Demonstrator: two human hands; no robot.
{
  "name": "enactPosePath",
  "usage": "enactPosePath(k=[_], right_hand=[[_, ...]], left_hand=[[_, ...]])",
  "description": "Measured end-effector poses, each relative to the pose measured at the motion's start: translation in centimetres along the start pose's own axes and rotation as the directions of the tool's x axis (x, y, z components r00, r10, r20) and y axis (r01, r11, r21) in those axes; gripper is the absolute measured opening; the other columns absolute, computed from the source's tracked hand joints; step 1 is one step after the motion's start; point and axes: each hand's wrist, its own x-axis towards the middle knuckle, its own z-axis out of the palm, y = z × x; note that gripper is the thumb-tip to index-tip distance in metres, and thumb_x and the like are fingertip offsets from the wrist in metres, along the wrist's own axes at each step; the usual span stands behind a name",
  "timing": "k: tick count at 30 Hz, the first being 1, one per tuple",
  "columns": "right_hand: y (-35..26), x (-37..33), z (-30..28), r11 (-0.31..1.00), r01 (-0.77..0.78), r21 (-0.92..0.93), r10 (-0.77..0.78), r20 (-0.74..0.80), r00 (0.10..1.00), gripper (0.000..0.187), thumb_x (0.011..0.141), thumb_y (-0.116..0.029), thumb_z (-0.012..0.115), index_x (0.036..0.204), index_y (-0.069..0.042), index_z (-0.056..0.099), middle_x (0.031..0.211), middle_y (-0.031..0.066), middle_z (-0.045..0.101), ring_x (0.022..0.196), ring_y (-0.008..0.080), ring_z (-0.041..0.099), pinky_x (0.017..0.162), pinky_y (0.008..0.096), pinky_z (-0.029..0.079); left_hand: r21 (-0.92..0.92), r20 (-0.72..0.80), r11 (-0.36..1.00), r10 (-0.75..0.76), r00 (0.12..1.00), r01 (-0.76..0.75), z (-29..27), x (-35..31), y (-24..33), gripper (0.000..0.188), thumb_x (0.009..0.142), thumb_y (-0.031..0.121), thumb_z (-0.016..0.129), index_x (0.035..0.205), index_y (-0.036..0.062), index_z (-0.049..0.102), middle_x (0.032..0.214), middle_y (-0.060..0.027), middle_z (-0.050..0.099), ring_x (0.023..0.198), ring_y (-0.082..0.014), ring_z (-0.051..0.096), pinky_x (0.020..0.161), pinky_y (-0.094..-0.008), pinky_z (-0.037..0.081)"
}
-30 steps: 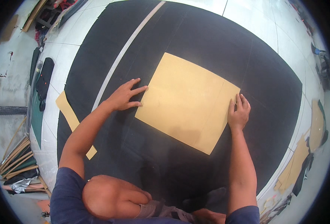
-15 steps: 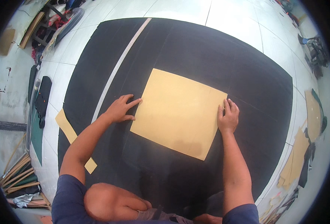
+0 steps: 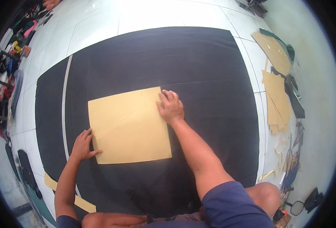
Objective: The person sits on the floor and uses a pencil to mark lines on a rectangular piece of light brown material placed on a black mat. The person repeatedly repositions the material and draws straight lines along its edges.
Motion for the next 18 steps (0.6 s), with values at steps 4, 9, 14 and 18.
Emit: enactPosePath(k=[4, 9, 14, 18], right_hand=[[-0.3, -0.1, 0.1, 0.999, -0.022, 0.025, 0.022, 0.027, 0.999, 0.044, 0.1, -0.037, 0.066, 0.14, -0.018, 0.066, 0.146, 0.0021, 0.058, 0.141, 0.026, 0.049, 0.112, 0.0435, 0.049], [-0.6, -0.2, 0.4, 0.999, -0.031, 0.043, 0.029, 0.056, 0.998, 0.046, 0.1, -0.038, 0.065, 0.142, -0.019, 0.065, 0.149, 0.0012, 0.055, 0.143, 0.0252, 0.047, 0.112, 0.0447, 0.049], [-0.7, -0.1, 0.3, 0.997, -0.064, 0.032, 0.061, 0.086, 0.994, 0.047, 0.101, -0.038, 0.065, 0.143, -0.019, 0.063, 0.15, 0.0012, 0.054, 0.145, 0.0249, 0.045, 0.111, 0.0462, 0.049], [-0.7, 0.0, 0.2, 0.997, -0.053, 0.05, 0.049, 0.069, 0.996, 0.047, 0.101, -0.039, 0.065, 0.143, -0.019, 0.063, 0.151, 0.0012, 0.054, 0.146, 0.0248, 0.045, 0.111, 0.0463, 0.049]], left_hand=[[0.044, 0.051, 0.997, -0.058, 0.997, 0.055, 0.2, 0.2, 0.5, 0.107, 0.065, 0.051, 0.096, 0.147, -0.0016, 0.052, 0.163, -0.0191, 0.041, 0.15, -0.0398, 0.04, 0.124, -0.0509, 0.035], [-0.088, 0.039, 0.993, -0.076, 0.996, 0.079, 0.3, -0.1, 0.4, 0.114, 0.062, 0.037, 0.1, 0.156, 0.0048, 0.045, 0.165, -0.0192, 0.038, 0.151, -0.0393, 0.038, 0.123, -0.0493, 0.038], [-0.143, 0.1, 0.982, -0.113, 0.988, 0.127, 0.1, 0.2, 1.0, 0.115, 0.067, 0.032, 0.098, 0.164, 0.0185, 0.037, 0.167, -0.0187, 0.033, 0.152, -0.042, 0.035, 0.122, -0.0505, 0.04], [-0.138, 0.121, 0.98, -0.13, 0.984, 0.147, 0.3, 0.0, 0.9, 0.116, 0.069, 0.033, 0.097, 0.165, 0.02, 0.034, 0.17, -0.0185, 0.03, 0.154, -0.0442, 0.032, 0.123, -0.0509, 0.04]])
